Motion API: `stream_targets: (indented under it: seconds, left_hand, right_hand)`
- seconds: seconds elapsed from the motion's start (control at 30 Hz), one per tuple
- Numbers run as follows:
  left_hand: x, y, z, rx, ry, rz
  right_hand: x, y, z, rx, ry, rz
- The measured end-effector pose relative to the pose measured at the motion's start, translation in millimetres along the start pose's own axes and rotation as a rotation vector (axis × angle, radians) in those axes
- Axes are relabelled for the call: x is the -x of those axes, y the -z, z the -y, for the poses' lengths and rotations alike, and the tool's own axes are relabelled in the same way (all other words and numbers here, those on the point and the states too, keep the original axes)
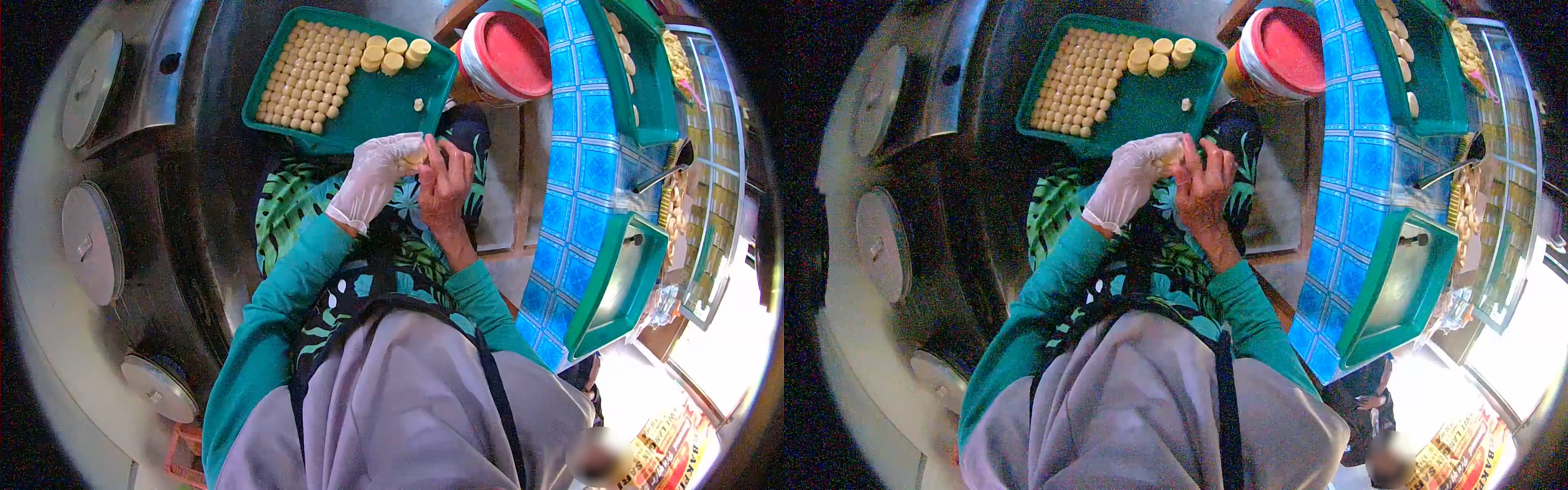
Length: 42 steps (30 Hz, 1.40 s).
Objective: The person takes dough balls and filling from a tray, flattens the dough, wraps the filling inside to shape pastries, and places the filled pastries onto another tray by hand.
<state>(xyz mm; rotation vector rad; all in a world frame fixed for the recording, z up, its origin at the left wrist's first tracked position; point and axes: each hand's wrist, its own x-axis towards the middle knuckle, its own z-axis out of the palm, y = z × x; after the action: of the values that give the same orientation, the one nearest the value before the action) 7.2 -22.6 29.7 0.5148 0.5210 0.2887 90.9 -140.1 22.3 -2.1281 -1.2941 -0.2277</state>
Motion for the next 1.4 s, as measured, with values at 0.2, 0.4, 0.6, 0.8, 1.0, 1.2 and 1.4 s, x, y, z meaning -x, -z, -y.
stream_targets:
  seconds: [0.2,0.4,0.6,0.8,1.0,1.2,1.4]
  left_hand:
    - [0,12,3,0.050,0.036,-0.112]
    - [-1,14,-3,0.168,0.241,-0.008]
    - [6,13,-8,0.049,0.189,-0.131]
    - [0,15,-7,-0.032,0.151,-0.093]
    - [-4,24,-1,0.060,0.101,-0.202]
    - [-17,39,9,0.035,0.067,-0.149]
    - [-11,15,-2,0.013,0.101,-0.171]
  right_hand:
    - [-9,-6,-2,-0.209,0.048,0.021]
    - [-26,-25,-22,-0.827,-0.480,0.280]
    - [-29,-23,-21,-1.004,-0.626,0.321]
    - [-21,-18,-24,-1.082,-0.756,0.197]
    - [-30,-12,-8,-0.815,-0.640,0.124]
    - [-34,8,4,-0.195,0.233,0.142]
    - [-24,16,3,-0.305,0.063,-0.011]
